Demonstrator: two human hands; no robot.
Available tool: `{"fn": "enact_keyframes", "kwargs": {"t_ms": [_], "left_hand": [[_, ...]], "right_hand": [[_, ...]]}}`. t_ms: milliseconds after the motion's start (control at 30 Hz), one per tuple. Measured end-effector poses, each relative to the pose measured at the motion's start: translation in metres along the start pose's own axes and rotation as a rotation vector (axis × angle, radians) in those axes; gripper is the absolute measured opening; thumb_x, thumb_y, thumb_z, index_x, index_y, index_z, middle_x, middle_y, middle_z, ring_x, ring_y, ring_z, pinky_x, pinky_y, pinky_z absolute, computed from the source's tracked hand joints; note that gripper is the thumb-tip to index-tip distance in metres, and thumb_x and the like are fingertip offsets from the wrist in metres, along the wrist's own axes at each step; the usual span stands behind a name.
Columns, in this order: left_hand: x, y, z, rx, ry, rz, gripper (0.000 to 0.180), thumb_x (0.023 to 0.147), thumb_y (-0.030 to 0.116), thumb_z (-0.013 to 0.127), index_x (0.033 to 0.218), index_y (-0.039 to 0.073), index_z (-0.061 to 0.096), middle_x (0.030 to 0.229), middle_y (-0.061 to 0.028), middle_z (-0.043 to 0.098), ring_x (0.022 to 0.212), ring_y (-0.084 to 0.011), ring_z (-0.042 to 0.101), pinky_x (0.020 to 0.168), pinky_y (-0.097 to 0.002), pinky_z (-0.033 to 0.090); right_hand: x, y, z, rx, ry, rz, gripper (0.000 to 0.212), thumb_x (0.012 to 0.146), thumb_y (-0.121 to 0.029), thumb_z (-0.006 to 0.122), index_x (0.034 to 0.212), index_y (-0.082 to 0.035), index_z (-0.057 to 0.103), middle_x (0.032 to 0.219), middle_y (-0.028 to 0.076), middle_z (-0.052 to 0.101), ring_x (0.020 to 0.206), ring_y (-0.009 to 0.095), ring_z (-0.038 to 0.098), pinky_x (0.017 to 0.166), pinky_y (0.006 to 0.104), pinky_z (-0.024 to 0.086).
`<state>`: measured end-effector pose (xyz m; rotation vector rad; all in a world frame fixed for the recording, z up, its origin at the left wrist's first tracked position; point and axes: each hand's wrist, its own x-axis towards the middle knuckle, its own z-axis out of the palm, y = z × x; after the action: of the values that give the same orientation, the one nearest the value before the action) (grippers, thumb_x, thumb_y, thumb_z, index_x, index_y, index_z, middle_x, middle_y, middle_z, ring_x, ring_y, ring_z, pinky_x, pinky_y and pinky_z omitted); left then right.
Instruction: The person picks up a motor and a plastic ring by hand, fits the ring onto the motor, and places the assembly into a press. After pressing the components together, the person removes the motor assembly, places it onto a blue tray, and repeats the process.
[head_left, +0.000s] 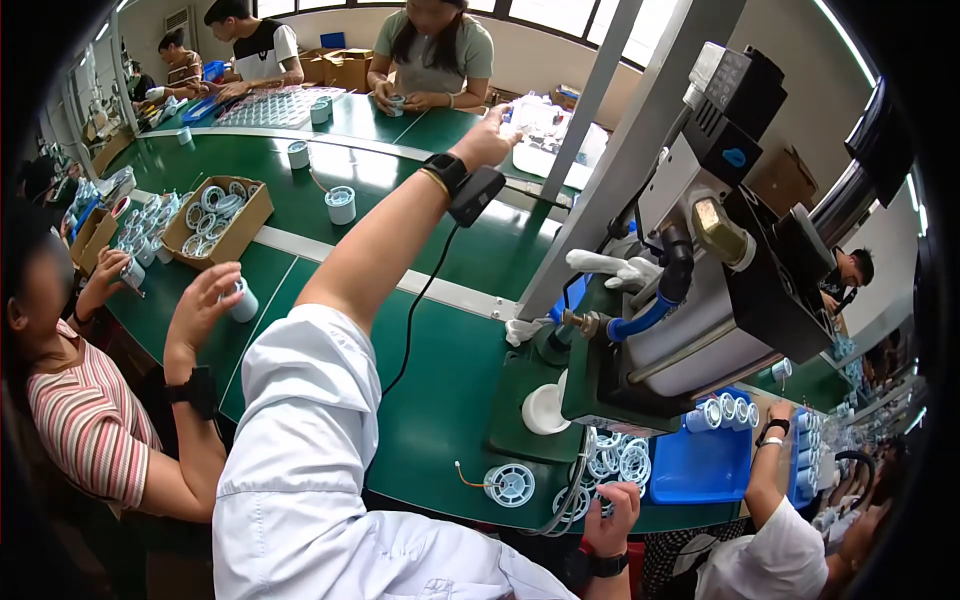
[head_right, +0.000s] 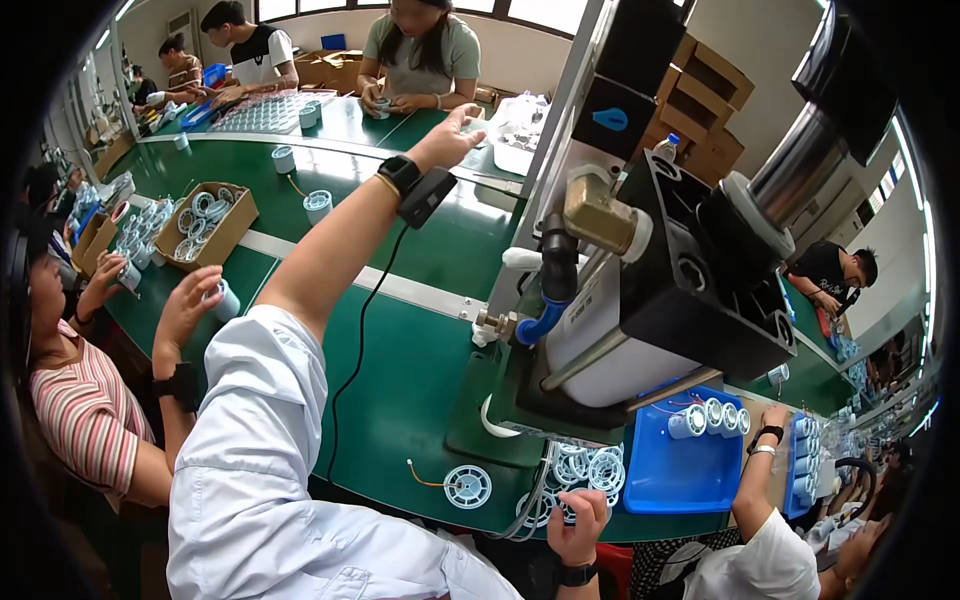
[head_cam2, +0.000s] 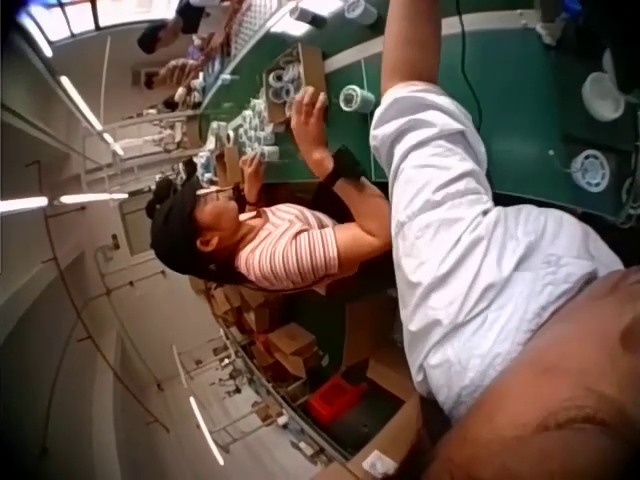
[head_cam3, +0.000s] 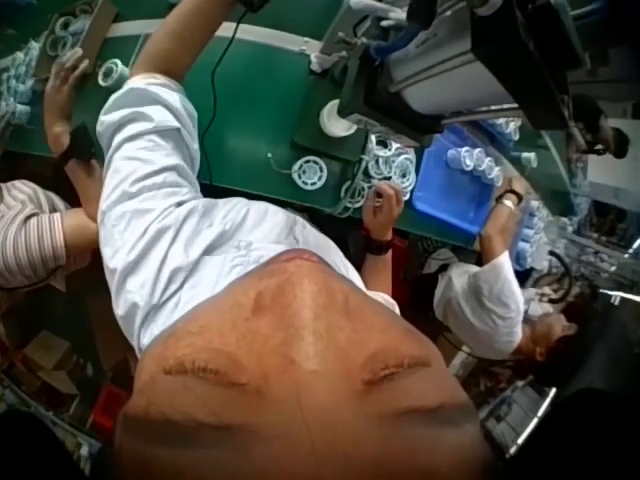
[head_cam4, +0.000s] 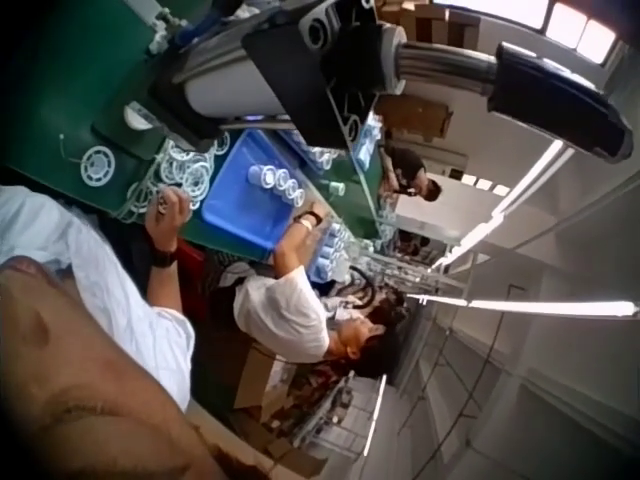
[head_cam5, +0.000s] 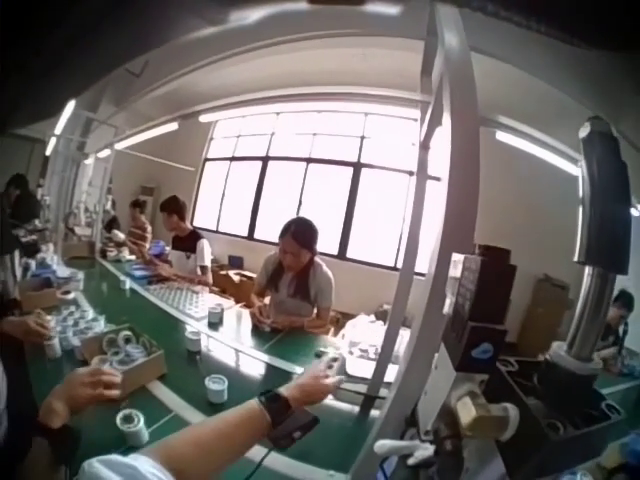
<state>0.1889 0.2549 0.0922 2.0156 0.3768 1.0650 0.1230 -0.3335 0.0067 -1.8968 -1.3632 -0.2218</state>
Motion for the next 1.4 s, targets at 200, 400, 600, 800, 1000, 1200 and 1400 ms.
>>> {"fn": "enact_keyframes", "kwargs": {"t_ms": [200,400,600,800,1000,1200,1400], "left_hand": [[-0.165,0.093,-0.020,0.139,-0.402,-0.020,0.029,0.087,0.017,0.065,0.110,0.001,0.058,0.099,-0.0159,0.065,0.093,-0.0262,0.064,0.081,-0.0352,0.051],[-0.316,0.188,-0.031,0.060,-0.592,0.069,0.031,0.083,0.024,0.071,0.103,0.004,0.058,0.094,-0.0116,0.061,0.086,-0.0283,0.061,0.074,-0.0371,0.050],[-0.387,0.215,0.007,0.262,-0.597,0.113,0.051,0.073,0.029,0.079,0.111,0.004,0.054,0.107,-0.0122,0.055,0.091,-0.0288,0.059,0.077,-0.0376,0.049],[-0.396,0.221,0.009,0.290,-0.564,0.025,0.057,0.067,0.023,0.080,0.113,0.004,0.052,0.103,-0.0120,0.053,0.090,-0.0302,0.059,0.076,-0.0381,0.049],[-0.318,0.186,-0.092,0.475,-0.152,0.035,0.056,0.069,0.018,0.076,0.116,0.001,0.051,0.104,-0.0171,0.057,0.097,-0.0335,0.059,0.083,-0.0372,0.049],[-0.232,0.056,-0.220,0.893,0.071,-0.337,0.063,0.069,0.031,0.078,0.119,0.002,0.053,0.118,-0.0197,0.060,0.107,-0.0330,0.059,0.092,-0.0375,0.047],[-0.256,-0.027,-0.269,0.954,0.109,-0.666,0.069,0.069,0.040,0.077,0.124,0.006,0.054,0.125,-0.0177,0.058,0.116,-0.0320,0.056,0.096,-0.0388,0.046]], "right_hand": [[0.014,0.005,0.000,-0.007,0.039,0.034,0.015,0.078,-0.004,0.061,0.093,-0.003,0.057,0.089,0.012,0.053,0.082,0.027,0.052,0.075,0.0359,0.043],[0.044,0.007,-0.010,0.054,0.133,-0.026,0.009,0.085,-0.004,0.057,0.094,-0.002,0.055,0.092,0.012,0.051,0.085,0.025,0.050,0.077,0.0346,0.042],[0.049,0.002,-0.013,0.186,0.161,-0.077,0.007,0.088,-0.001,0.055,0.094,-0.003,0.055,0.093,0.011,0.050,0.084,0.022,0.048,0.075,0.0313,0.041],[0.021,0.005,-0.028,0.191,0.148,-0.016,0.008,0.088,0.003,0.053,0.094,-0.003,0.054,0.093,0.010,0.048,0.085,0.019,0.047,0.075,0.0284,0.039],[0.005,0.012,-0.050,0.114,0.226,0.100,0.007,0.087,0.002,0.056,0.092,-0.002,0.056,0.088,0.009,0.051,0.084,0.022,0.050,0.075,0.0307,0.040],[0.007,0.006,-0.050,0.071,0.217,0.153,0.006,0.088,0.004,0.053,0.091,-0.001,0.054,0.091,0.009,0.049,0.086,0.020,0.049,0.079,0.0291,0.040],[0.013,0.000,-0.050,-0.017,0.128,0.145,0.005,0.088,0.004,0.051,0.090,0.001,0.053,0.089,0.009,0.050,0.085,0.021,0.049,0.079,0.0296,0.040]]}}
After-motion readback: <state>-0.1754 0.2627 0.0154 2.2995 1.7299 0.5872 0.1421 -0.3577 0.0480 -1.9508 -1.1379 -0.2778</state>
